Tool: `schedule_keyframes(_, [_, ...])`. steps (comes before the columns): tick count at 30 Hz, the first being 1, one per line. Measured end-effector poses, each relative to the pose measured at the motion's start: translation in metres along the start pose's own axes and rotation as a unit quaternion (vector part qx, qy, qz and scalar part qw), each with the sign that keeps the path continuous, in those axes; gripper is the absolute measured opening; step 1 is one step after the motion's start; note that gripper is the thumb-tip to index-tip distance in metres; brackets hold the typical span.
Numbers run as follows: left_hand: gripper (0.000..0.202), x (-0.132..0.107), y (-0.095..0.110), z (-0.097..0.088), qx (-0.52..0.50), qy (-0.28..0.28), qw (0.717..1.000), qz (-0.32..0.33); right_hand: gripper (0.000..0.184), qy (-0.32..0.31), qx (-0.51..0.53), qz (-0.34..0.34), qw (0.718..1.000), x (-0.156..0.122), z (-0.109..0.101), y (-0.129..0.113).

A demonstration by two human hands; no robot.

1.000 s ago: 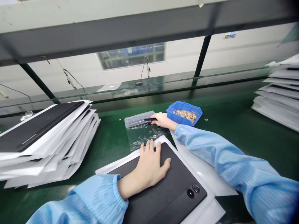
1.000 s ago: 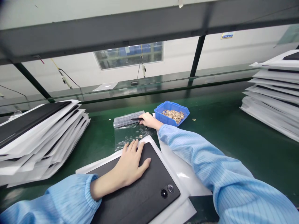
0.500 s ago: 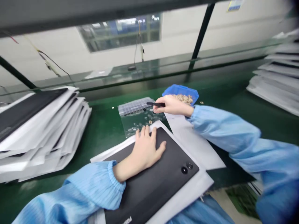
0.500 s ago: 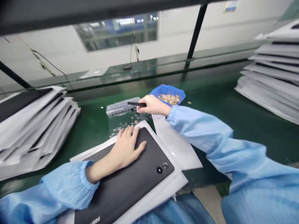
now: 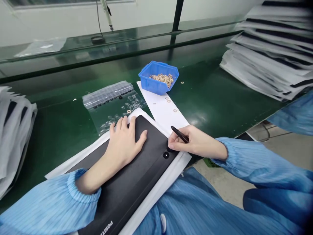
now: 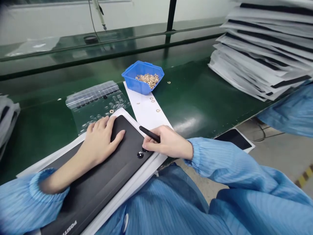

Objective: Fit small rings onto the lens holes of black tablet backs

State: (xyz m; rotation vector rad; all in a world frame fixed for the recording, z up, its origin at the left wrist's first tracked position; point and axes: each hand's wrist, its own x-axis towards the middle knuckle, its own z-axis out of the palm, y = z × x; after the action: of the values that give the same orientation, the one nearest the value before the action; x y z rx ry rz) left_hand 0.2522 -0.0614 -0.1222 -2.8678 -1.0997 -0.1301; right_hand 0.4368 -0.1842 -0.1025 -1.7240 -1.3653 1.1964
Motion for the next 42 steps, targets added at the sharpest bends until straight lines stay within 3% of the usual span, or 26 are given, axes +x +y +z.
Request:
schedule_keyframes(13, [0.056, 0.0, 0.0, 0.0, 0.01, -0.001, 1.0, 0.002, 0.009, 0.067, -0.076, -0.035, 0.994, -0.007, 0.009, 0.006])
schedule_keyframes(16, [0.056, 0.0, 0.0, 0.0, 0.013, 0.002, 1.0, 0.003, 0.008, 0.08, -0.108, -0.099, 0.986, -0.011, 0.014, 0.005])
schedule_keyframes(21, [0.057, 0.0, 0.0, 0.001, 0.024, 0.008, 1.0, 0.002, 0.017, 0.101, -0.208, -0.224, 0.947, -0.017, 0.015, 0.005])
schedule_keyframes(23, [0.057, -0.001, 0.0, 0.001, 0.026, 0.011, 1.0, 0.002, 0.018, 0.127, -0.179, -0.228, 0.949, -0.017, 0.012, 0.007])
schedule_keyframes(25, [0.057, -0.001, -0.001, 0.0, 0.021, 0.015, 1.0, 0.004, 0.024, 0.201, -0.085, -0.211, 0.953, -0.016, 0.01, 0.01])
schedule_keyframes(28, [0.058, -0.003, -0.001, -0.002, 0.0, 0.045, 0.999, 0.009, 0.048, 0.29, 0.082, -0.162, 0.94, -0.016, 0.012, 0.016])
schedule_keyframes(30, [0.055, -0.006, 0.001, -0.005, -0.037, 0.078, 0.995, 0.049, 0.056, 0.281, 0.163, -0.139, 0.936, -0.018, 0.018, 0.02])
schedule_keyframes(32, [0.046, -0.01, 0.005, -0.009, -0.096, 0.083, 0.981, 0.15, 0.046, 0.264, 0.192, -0.135, 0.936, -0.022, 0.025, 0.021])
schedule_keyframes(34, [0.039, -0.014, 0.009, -0.012, -0.152, 0.035, 0.948, 0.277, 0.023, 0.265, 0.158, -0.139, 0.941, -0.027, 0.032, 0.021])
schedule_keyframes(36, [0.033, -0.016, 0.012, -0.014, -0.189, -0.018, 0.917, 0.352, 0.009, 0.268, 0.116, -0.121, 0.949, -0.031, 0.036, 0.019])
schedule_keyframes(42, [0.031, -0.018, 0.011, -0.012, -0.229, -0.025, 0.901, 0.367, 0.011, 0.304, 0.136, -0.112, 0.936, -0.029, 0.044, 0.015])
